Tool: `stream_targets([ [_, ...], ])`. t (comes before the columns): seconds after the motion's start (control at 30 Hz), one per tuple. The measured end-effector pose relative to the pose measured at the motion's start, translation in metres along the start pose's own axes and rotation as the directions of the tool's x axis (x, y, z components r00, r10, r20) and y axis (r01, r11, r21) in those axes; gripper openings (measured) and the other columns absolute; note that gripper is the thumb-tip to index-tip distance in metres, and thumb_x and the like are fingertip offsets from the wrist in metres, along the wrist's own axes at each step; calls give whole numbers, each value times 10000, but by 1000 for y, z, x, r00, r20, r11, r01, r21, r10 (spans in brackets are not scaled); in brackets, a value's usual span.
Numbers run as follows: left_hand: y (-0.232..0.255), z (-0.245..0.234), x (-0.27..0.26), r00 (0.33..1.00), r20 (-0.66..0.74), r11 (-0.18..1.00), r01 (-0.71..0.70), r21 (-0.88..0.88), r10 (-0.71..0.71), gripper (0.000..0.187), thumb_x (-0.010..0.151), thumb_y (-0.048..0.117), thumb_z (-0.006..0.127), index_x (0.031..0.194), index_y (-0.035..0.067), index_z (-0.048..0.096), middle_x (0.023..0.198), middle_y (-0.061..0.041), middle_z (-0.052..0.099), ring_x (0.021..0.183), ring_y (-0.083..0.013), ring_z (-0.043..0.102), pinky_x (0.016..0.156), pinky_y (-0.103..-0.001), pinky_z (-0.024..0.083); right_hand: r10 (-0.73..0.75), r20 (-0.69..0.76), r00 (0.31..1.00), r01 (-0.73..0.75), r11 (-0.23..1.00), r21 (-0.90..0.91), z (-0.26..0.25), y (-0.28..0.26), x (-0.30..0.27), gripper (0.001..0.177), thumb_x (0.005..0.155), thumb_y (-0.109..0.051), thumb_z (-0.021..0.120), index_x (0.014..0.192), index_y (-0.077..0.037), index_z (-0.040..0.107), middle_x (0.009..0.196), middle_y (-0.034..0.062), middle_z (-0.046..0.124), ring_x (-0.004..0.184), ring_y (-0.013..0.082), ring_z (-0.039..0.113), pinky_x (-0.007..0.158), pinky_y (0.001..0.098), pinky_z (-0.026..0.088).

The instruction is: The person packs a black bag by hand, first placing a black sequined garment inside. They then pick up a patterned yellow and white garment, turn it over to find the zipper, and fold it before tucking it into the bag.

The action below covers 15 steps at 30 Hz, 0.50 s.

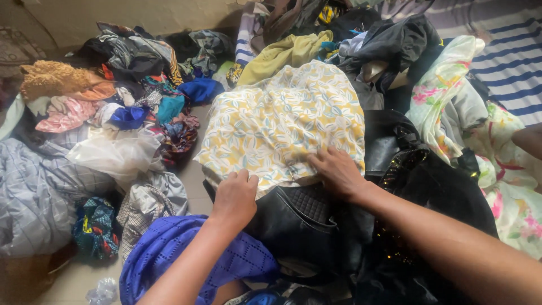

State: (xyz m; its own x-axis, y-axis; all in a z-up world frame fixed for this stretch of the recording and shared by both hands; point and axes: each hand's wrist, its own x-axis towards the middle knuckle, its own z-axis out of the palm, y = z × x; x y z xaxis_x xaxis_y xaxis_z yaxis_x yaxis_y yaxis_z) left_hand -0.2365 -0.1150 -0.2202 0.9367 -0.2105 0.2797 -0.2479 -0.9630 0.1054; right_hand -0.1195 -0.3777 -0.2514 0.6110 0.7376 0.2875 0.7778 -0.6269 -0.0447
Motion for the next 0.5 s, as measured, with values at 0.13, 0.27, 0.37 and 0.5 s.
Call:
stream_targets([
  [0.13,-3,6,0,999,-34,1000,22,-1,-22,146,696,16,658,840,37,659,906,-155,628,886,-362,629,735,-473,530,96,61,994,-97,995,11,1,12,0,476,776,-42,664,1240,-151,658,968,89,666,996,312,626,821,451,513],
  [0.27,-1,5,2,979,-180,992,87,-87,-101,95,740,22,665,832,36,649,890,-150,620,891,-366,620,760,-479,523,202,-9,979,-197,963,182,9,27,-4,280,727,-68,716,1001,-123,713,900,107,678,932,351,627,795,460,509],
  [0.37,-2,8,-2,957,-254,982,102,-158,-140,106,730,29,678,829,33,641,879,-152,609,892,-370,613,765,-485,513,202,-37,979,-188,952,242,9,34,-8,180,706,-92,739,881,-92,699,894,116,676,943,357,627,811,460,503],
  [0.5,-1,16,-9,943,-291,972,103,-209,-163,157,693,41,703,835,29,636,871,-156,598,896,-374,609,769,-486,504,180,-63,982,-151,937,314,7,33,-14,130,746,-73,713,873,-78,687,891,112,677,940,359,629,808,453,499],
])
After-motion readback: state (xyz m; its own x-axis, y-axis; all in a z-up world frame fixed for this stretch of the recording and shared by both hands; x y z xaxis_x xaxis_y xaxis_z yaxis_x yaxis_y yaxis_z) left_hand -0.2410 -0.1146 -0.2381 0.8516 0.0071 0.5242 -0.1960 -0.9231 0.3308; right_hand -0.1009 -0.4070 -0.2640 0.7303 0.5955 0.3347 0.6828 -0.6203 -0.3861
